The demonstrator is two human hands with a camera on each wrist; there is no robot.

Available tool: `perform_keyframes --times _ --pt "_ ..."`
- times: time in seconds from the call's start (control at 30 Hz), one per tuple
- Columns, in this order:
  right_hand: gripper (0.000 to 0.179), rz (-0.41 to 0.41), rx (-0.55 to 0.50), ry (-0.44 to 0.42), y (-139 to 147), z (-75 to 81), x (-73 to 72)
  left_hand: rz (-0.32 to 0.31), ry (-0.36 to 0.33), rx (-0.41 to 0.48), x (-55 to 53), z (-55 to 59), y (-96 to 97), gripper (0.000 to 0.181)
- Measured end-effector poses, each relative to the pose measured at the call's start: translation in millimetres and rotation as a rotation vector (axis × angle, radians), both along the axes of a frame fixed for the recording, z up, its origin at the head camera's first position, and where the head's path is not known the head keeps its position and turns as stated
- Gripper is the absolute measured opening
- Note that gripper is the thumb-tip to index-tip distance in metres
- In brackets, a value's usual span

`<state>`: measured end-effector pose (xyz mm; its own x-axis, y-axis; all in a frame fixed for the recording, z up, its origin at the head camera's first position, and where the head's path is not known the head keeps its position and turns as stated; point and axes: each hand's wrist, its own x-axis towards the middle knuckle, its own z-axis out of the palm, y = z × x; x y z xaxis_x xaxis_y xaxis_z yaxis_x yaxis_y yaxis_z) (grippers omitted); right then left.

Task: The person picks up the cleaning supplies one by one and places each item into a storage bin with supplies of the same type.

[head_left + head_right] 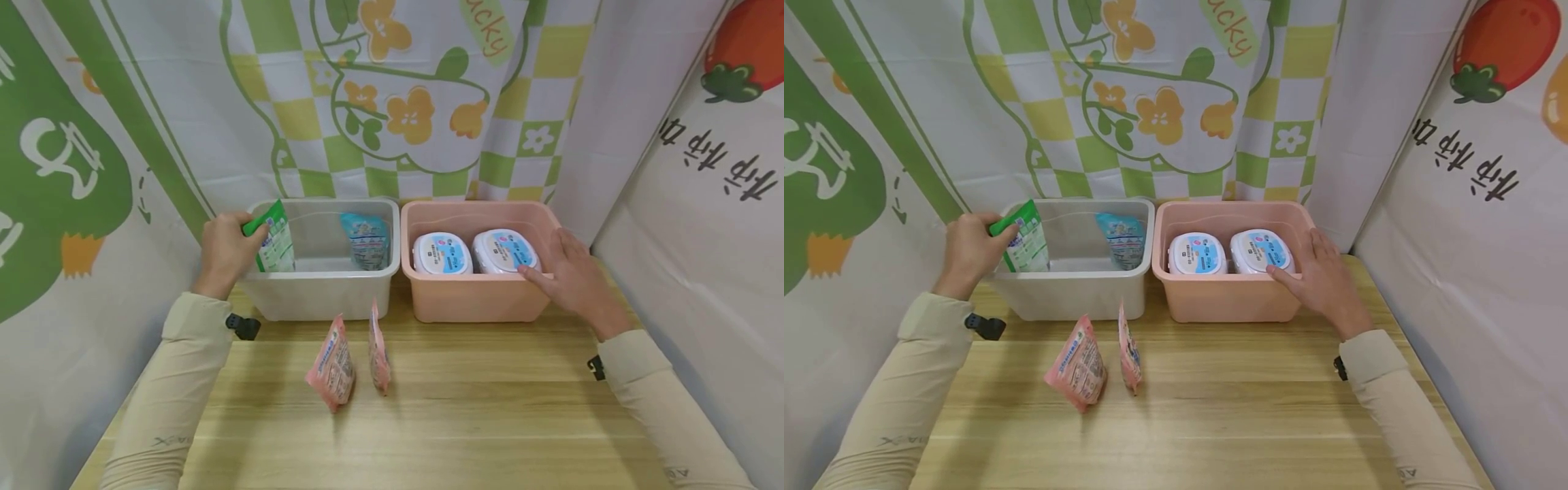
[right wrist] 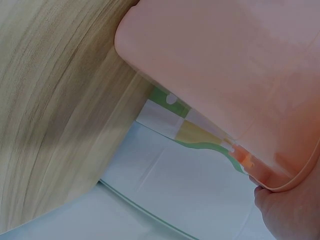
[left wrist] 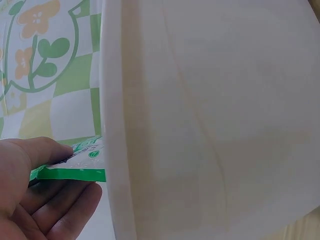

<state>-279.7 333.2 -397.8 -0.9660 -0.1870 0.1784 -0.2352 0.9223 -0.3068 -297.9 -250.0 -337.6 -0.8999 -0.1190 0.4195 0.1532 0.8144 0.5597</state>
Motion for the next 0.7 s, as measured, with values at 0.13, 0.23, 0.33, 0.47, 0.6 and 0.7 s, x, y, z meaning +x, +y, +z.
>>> perform_keyframes --times 0.13,0.23,0.33,0.47,0.6,0.7 --pt "0.113 0.004 -0.003 0.011 -0.1 -0.6 0.1 0.002 -0.032 0.001 -1.0 -1.2 0.7 0.028" --pt "0.112 0.015 -0.006 0.052 0.5 -1.7 -0.9 0.003 -0.047 0.0 -2.6 -1.2 1.4 0.029" --pt "0.106 0.027 -0.013 0.095 0.8 -2.3 -1.9 0.003 -0.05 -0.003 -4.1 -1.1 1.9 0.03" --pt "0.103 0.031 -0.018 0.108 0.5 -2.1 -2.1 0.001 -0.048 -0.014 -5.9 -1.7 2.0 0.03" --pt "0.103 0.028 -0.018 0.085 -0.8 -0.5 -1.1 -0.002 -0.056 -0.02 -6.9 -3.0 1.7 0.031" --pt "0.108 0.019 -0.019 0.052 -1.3 0.7 0.0 0.0 -0.071 -0.02 -6.8 -4.0 1.3 0.031"
